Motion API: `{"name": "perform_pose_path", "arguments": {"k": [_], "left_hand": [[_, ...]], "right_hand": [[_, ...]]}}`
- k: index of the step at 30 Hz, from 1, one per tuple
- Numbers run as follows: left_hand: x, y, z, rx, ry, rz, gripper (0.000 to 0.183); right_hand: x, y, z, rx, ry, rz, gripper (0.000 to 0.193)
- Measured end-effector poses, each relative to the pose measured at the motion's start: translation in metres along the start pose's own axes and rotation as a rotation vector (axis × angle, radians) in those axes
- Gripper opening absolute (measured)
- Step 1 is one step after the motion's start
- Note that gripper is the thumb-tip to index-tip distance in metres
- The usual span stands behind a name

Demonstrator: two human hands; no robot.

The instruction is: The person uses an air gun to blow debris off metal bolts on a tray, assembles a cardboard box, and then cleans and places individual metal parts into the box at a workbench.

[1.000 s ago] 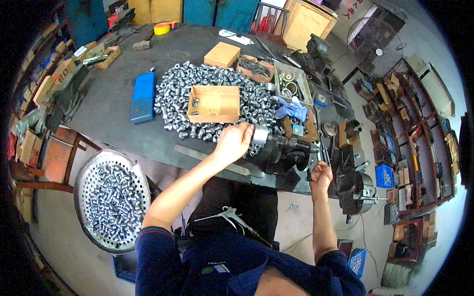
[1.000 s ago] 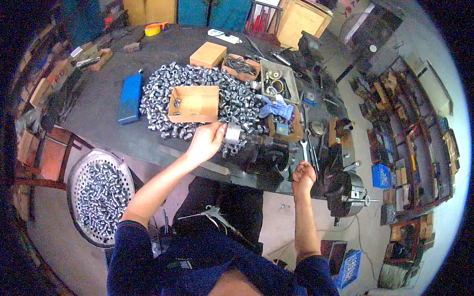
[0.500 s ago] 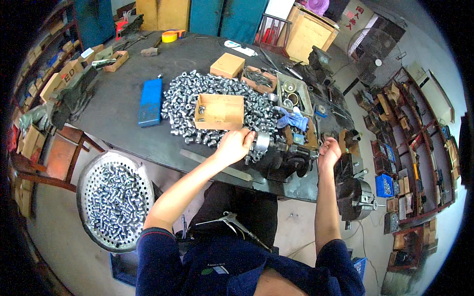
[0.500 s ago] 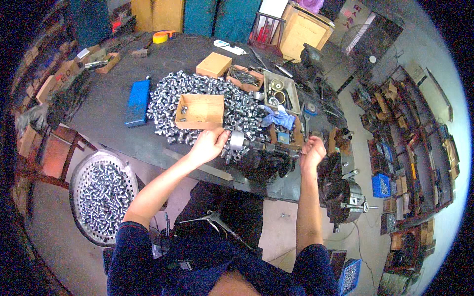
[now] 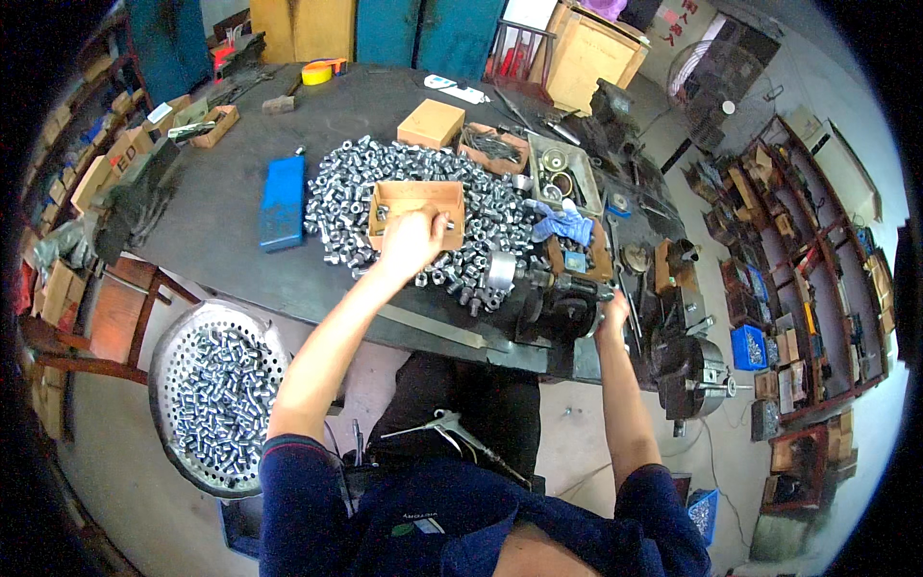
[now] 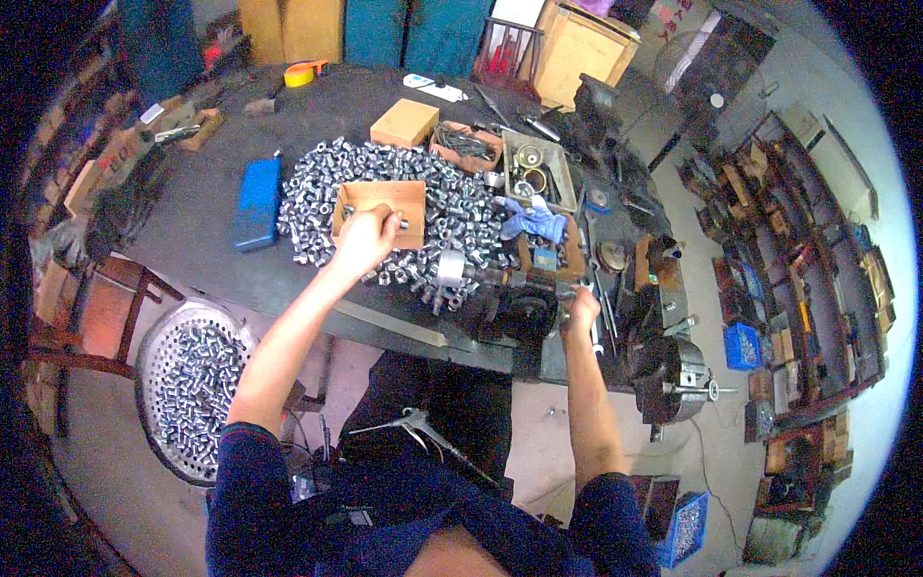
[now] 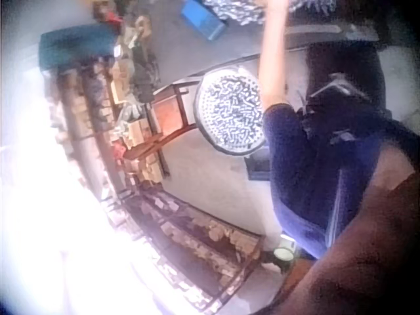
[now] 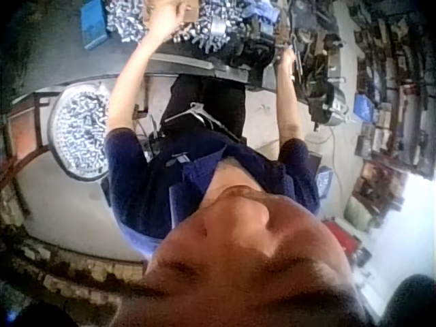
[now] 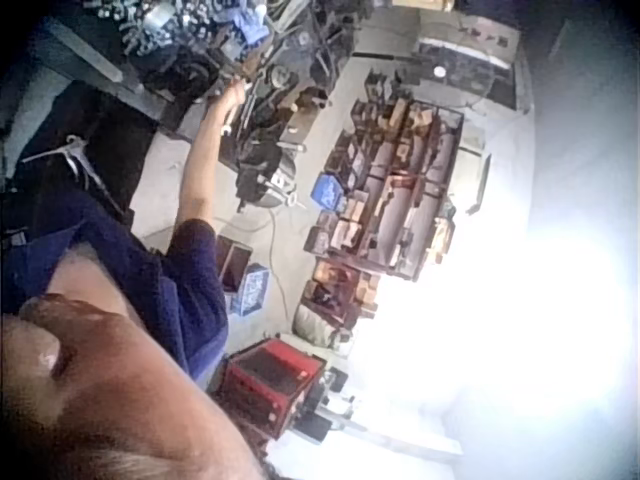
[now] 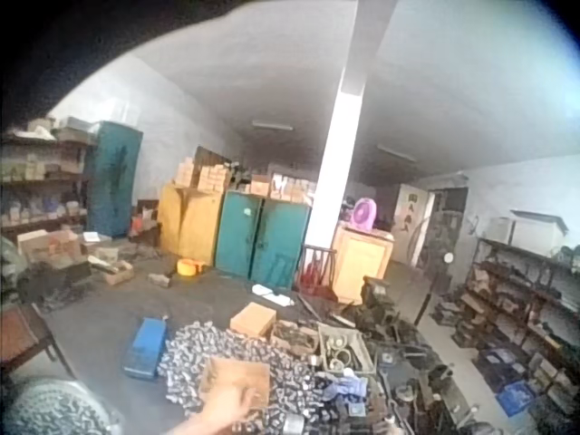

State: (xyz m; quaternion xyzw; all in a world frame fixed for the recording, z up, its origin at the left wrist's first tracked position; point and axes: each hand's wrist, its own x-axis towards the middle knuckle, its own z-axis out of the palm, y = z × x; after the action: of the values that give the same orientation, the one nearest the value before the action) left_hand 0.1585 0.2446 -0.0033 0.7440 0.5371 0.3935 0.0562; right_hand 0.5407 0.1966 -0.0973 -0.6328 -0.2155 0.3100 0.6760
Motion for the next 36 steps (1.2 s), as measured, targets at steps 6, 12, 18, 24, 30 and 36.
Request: {"name": "perform_pose_path", "arguments": {"k": [6, 12, 18, 24, 30, 36], "left_hand": [[0.004, -0.024, -0.037, 0.049, -0.017, -0.086, 0.031], [-0.085, -0.052, -0.140, 0.129, -0.348, -0.253, 0.026], [-0.230, -0.148, -0.198, 0.412, -0.471, -0.556, 0.025], [-0.274, -0.168, -0.164, 0.624, -0.452, -0.496, 0.019], [-0.248, -0.177, -0.157, 0.582, -0.600, -0.481, 0.013], [-0.236, -0.162, -0.162, 0.743, -0.674, -0.505, 0.016]], "right_hand": [[0.011, -0.054, 0.030, 0.307, -0.247, -0.128, 0.013], [-0.053, -0.078, -0.043, 0.422, -0.249, -0.241, 0.013], [-0.059, -0.002, -0.074, 0.445, -0.387, -0.022, 0.012], [-0.028, 0.022, -0.054, 0.335, -0.240, 0.057, 0.016], [-0.041, 0.015, -0.057, 0.420, -0.234, 0.097, 0.013], [-0.052, 0.008, -0.056, 0.498, -0.302, 0.125, 0.010]]}}
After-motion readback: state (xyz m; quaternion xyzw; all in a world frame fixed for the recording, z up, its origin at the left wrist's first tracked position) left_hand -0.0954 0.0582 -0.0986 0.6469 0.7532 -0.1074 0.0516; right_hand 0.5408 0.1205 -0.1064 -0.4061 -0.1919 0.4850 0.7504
